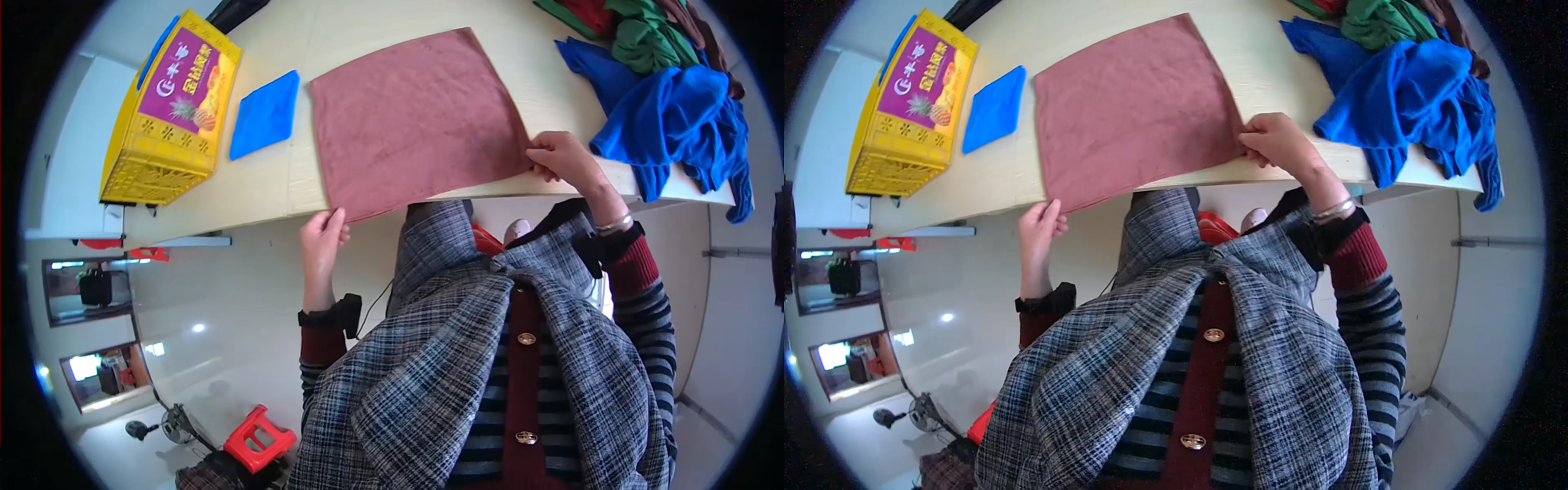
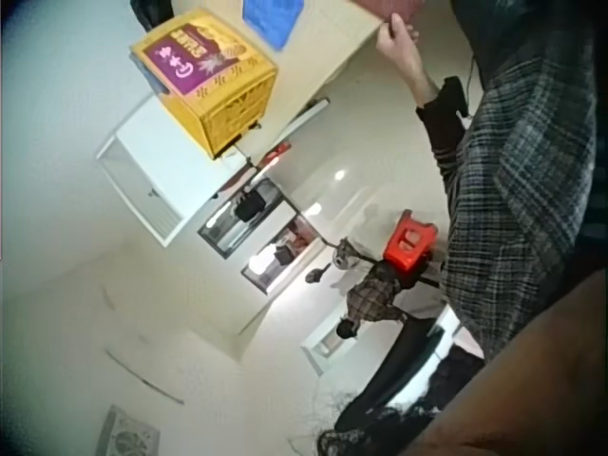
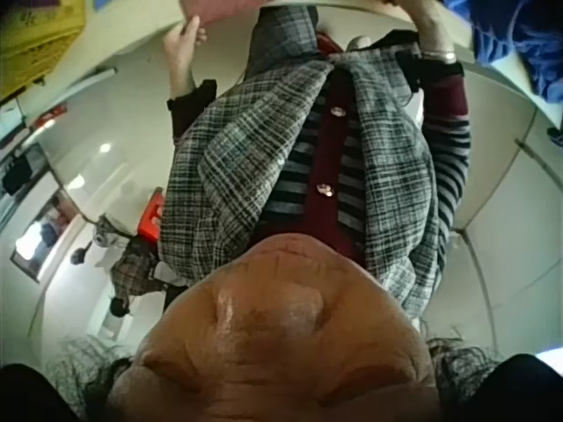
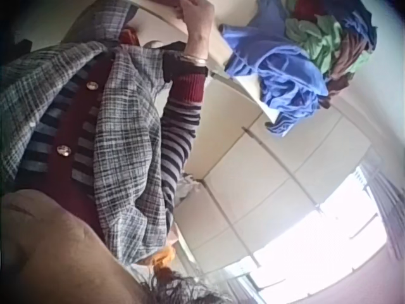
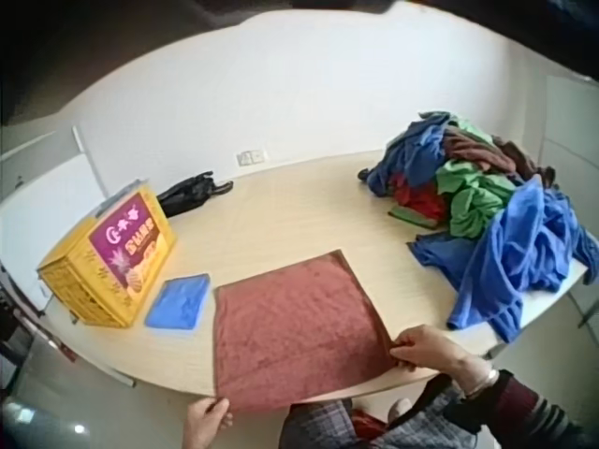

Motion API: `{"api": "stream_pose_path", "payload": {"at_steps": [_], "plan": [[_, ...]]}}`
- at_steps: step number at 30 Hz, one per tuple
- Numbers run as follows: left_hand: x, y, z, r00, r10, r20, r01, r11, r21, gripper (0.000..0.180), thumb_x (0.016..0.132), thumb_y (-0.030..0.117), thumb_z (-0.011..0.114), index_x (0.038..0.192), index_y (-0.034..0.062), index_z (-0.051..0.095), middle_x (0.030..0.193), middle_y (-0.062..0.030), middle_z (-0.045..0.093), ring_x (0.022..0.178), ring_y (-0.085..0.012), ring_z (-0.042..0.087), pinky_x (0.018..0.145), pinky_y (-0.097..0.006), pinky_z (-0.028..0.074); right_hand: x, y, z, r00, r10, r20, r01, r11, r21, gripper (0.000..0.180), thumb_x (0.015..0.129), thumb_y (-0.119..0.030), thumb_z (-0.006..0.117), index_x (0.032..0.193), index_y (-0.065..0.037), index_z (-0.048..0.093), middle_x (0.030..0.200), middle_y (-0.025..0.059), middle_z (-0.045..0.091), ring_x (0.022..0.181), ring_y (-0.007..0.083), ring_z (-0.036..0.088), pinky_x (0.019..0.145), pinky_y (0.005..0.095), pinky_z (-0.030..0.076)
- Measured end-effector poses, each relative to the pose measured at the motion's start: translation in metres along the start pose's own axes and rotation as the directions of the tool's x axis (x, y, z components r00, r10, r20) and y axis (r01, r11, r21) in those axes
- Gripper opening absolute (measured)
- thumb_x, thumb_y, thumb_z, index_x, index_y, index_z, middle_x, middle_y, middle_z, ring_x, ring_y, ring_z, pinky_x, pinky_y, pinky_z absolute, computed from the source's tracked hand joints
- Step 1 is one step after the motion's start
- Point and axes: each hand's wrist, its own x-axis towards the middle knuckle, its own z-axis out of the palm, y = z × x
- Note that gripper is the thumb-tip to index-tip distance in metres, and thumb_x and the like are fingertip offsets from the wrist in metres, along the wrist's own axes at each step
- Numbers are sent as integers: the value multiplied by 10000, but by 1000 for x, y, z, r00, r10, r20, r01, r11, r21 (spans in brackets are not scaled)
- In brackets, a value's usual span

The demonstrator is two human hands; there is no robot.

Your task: Folding various colored pieces of fabric on a table in an industrial workspace.

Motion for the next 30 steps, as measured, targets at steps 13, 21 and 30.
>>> {"api": "stream_pose_path", "payload": {"at_steps": [13, 21, 30], "plan": [[5, -18, 3, 997, 22, 79, 21, 864, -503, 188, 995, 235, 640, 994, 52, 599, 808, -53, 637, 664, -133, 599, 626, -257, 455, -3, 2, 6, 998, -48, -41, 52, 993, 110, 188, 918, -167, 636, 887, 10, 692, 735, 95, 690, 637, 163, 662, 575, 298, 517], [7, -18, 1, 999, 49, -15, -51, 936, -349, 199, 998, 227, 631, 924, 42, 623, 766, -45, 642, 642, -117, 593, 624, -256, 468, -17, -2, 15, 930, -256, -263, 124, 893, -432, 167, 843, -159, 664, 903, -4, 663, 855, 148, 715, 806, 328, 699, 708, 414, 551], [15, -6, -17, 865, 473, -171, -332, 792, 512, 158, 981, 184, 637, 952, 28, 634, 803, -15, 656, 688, -167, 625, 675, -285, 500, -28, -18, 38, 800, -594, -86, 346, 574, -742, 372, 829, -219, 734, 1156, -77, 630, 1316, 148, 568, 1206, 330, 558, 970, 395, 484]]}}
